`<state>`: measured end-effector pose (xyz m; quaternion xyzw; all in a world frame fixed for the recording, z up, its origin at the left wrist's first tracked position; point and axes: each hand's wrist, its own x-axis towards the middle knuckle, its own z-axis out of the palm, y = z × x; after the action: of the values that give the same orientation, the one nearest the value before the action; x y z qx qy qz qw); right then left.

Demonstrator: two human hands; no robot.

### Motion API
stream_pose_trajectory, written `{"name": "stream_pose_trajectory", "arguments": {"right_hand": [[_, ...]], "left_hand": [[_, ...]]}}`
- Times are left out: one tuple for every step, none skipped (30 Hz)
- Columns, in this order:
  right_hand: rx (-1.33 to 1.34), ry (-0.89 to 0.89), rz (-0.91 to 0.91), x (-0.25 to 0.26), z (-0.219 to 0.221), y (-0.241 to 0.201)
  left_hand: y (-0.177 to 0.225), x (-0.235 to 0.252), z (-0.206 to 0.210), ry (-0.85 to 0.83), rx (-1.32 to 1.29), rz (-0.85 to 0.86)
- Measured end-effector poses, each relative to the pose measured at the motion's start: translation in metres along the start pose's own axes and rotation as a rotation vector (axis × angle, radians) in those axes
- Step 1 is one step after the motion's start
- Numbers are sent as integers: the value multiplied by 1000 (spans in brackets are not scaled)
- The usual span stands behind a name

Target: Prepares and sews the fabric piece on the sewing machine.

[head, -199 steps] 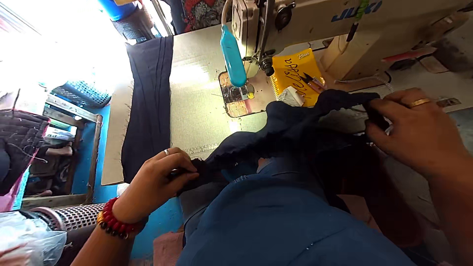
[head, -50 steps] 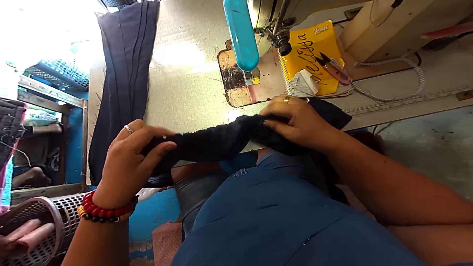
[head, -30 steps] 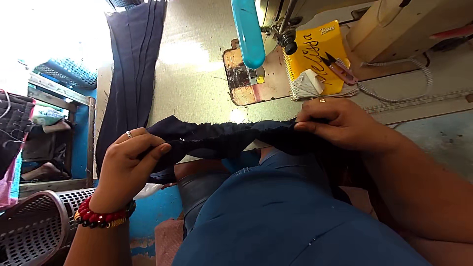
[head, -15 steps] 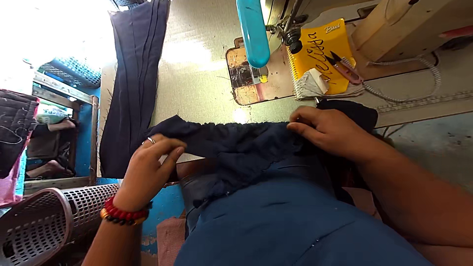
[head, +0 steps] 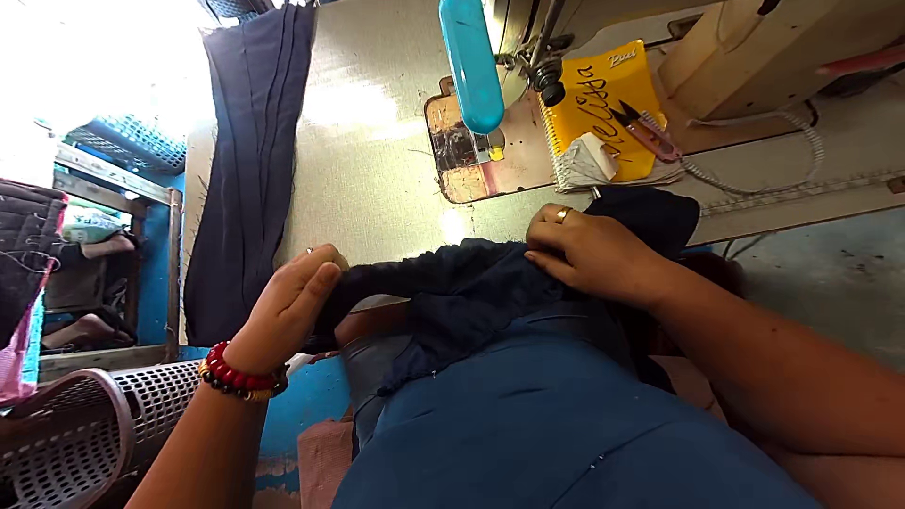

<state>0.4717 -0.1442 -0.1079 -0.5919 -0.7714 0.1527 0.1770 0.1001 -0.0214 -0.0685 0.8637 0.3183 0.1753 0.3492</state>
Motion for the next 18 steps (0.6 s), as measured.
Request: {"name": "stream_pose_trajectory", "arguments": {"right_hand": [[-1,29,-14,0,2,0],[-5,47,-21,-1,4,1],[-15,53,-25,-1,3,1],[-25,55,-31,-2,3,3],[-30,58,-44,-2,2,3],[-29,63,-60,-3,1,3],[-24,70,-75,-3,0,3],[-21,77,-81,-4,-2,2],[-24,84,-78,-4,-4,0],[-31,88,-68,-5,-6,-1],[-39,96,-59,-5,-9,-2],[-50,111,-51,-6,-11,-1],[-71,132,-47,-7,-12,0],[-94,156,-49,-7,-12,2],[-119,173,-55,-8,-11,5],[-142,183,-63,-9,-10,7],[-159,182,-68,-9,-9,9],[-170,180,-70,-10,-8,10]], "left_hand": [[1,-4,-1,9,-48,-17],[0,-6,-3,20,-51,-19],[-2,-9,-5,32,-37,-14],[-5,-10,-8,44,-28,8],[-7,-12,-11,44,-40,25],[-7,-14,-13,32,-70,30],[-5,-16,-14,12,-104,34],[-2,-19,-13,-8,-126,40],[2,-21,-10,-29,-142,55],[8,-24,-7,-60,-152,74],[16,-27,-2,-101,-168,90],[24,-31,3,-147,-205,113],[33,-35,9,-203,-250,142],[42,-37,16,-248,-286,174],[49,-39,21,-275,-290,201],[53,-41,26,-275,-265,212],[54,-42,30,-262,-209,210],[53,-44,32,-241,-137,193]]}}
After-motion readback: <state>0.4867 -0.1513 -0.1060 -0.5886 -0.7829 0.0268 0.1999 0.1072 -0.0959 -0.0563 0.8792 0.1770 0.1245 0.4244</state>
